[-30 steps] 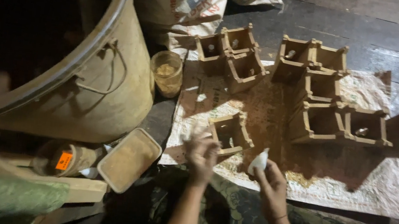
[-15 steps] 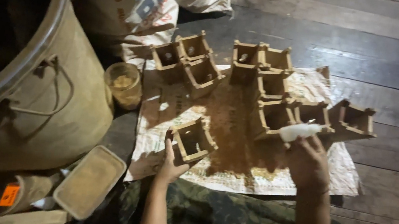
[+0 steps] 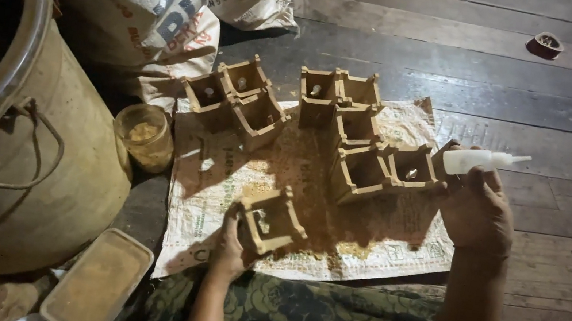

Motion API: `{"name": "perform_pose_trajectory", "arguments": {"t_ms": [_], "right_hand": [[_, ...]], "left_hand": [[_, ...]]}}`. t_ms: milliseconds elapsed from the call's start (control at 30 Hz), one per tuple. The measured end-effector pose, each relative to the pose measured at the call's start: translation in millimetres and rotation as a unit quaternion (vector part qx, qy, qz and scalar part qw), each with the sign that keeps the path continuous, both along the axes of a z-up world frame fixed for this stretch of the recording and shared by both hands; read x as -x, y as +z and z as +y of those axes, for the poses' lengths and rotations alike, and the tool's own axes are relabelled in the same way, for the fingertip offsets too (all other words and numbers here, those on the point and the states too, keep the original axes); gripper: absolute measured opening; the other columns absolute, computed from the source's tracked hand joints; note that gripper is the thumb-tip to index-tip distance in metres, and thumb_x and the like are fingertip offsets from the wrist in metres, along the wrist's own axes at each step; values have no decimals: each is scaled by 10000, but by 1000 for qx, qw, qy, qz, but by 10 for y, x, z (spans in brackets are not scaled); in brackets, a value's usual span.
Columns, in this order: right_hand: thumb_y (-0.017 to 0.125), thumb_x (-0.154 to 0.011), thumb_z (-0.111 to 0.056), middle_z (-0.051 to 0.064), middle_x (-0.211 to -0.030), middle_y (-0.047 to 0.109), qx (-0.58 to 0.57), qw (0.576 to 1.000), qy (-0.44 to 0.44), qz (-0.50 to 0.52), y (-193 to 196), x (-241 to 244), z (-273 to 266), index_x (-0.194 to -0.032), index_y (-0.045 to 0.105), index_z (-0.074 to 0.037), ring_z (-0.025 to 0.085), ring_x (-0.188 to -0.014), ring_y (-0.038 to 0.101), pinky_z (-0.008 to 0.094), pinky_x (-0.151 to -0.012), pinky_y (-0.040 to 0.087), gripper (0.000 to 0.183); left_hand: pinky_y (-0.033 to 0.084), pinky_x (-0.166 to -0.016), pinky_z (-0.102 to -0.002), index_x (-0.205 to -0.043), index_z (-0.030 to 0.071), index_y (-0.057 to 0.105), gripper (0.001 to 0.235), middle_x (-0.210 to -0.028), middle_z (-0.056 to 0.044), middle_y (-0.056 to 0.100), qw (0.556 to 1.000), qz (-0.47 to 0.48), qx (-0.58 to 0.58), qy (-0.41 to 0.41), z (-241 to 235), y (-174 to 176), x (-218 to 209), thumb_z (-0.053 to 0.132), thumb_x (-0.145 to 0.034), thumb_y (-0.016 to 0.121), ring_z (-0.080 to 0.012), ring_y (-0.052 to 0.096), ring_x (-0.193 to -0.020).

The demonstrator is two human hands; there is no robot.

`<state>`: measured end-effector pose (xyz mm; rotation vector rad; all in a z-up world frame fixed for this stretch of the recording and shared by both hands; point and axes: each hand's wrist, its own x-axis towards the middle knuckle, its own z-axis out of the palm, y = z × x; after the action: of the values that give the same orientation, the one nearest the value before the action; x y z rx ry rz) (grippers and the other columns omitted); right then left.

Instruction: Assembling small wooden boxes by applying glue to the edges of wooden components and joining them together.

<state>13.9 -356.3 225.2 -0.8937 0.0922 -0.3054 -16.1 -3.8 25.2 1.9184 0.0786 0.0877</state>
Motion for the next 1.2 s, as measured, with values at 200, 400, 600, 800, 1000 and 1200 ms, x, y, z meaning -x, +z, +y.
{"name": "perform_pose_trajectory", "arguments": {"t_ms": [200, 400, 600, 800, 1000, 1200], "right_hand": [[606, -1033, -45, 183, -1261, 663, 139, 988, -29, 53, -446, 138, 211, -1357, 592, -70, 329, -1087, 711, 549, -1010, 572, 325], [761, -862, -3, 221, -1125, 723, 495, 869, 11, -5, -1288, 209, 844, -1267, 702, -33, 314, -1121, 650, 500, -1004, 501, 410], [890, -750, -294, -84, -979, 735, 731, 680, -52, -37, -1594, 216, 1154, -1161, 762, -340, 179, -935, 722, 319, -858, 578, 432], [793, -818, -205, -49, -992, 663, 784, 606, -58, -119, -1401, 240, 1203, -1167, 745, -322, 222, -950, 654, 341, -853, 553, 371], [793, -803, -185, -33, -1002, 638, 814, 549, -85, -169, -1268, 232, 1316, -1127, 746, -295, 234, -955, 616, 344, -818, 523, 345], [783, -740, -155, -10, -1023, 622, 840, 497, -96, -196, -1271, 204, 1351, -1132, 727, -293, 262, -969, 603, 360, -789, 503, 420]], "left_hand": [[592, -504, -386, -1009, 144, 742, 598, -763, -83, 705, 763, 333, 547, 86, -442, 535, -14, 662, -710, 735, -234, 682, -581], [495, -1077, -443, -1523, 346, 398, 1272, -1447, -54, 563, 991, 54, -69, -102, -62, -147, 54, 648, -381, 873, -286, 576, -1317], [485, -1094, -474, -1578, 226, 352, 1219, -1434, -138, 536, 990, 6, -81, -115, -162, -1862, -275, 515, -524, 892, -349, 556, -1316], [487, -1081, -480, -1616, 193, 289, 700, -1476, -171, 502, 980, 27, -121, -153, -246, -1017, -7, 226, -996, 614, -387, 554, -1316], [502, -1060, -485, -1583, 227, 333, 778, -1456, -153, 531, 983, 51, -110, -135, -337, -422, -432, 330, -882, 654, -382, 575, -1292], [521, -1034, -492, -1543, 268, 386, 879, -1432, -132, 567, 986, 80, -95, -112, -217, -117, 21, 456, -744, 702, -376, 601, -1262]]}}
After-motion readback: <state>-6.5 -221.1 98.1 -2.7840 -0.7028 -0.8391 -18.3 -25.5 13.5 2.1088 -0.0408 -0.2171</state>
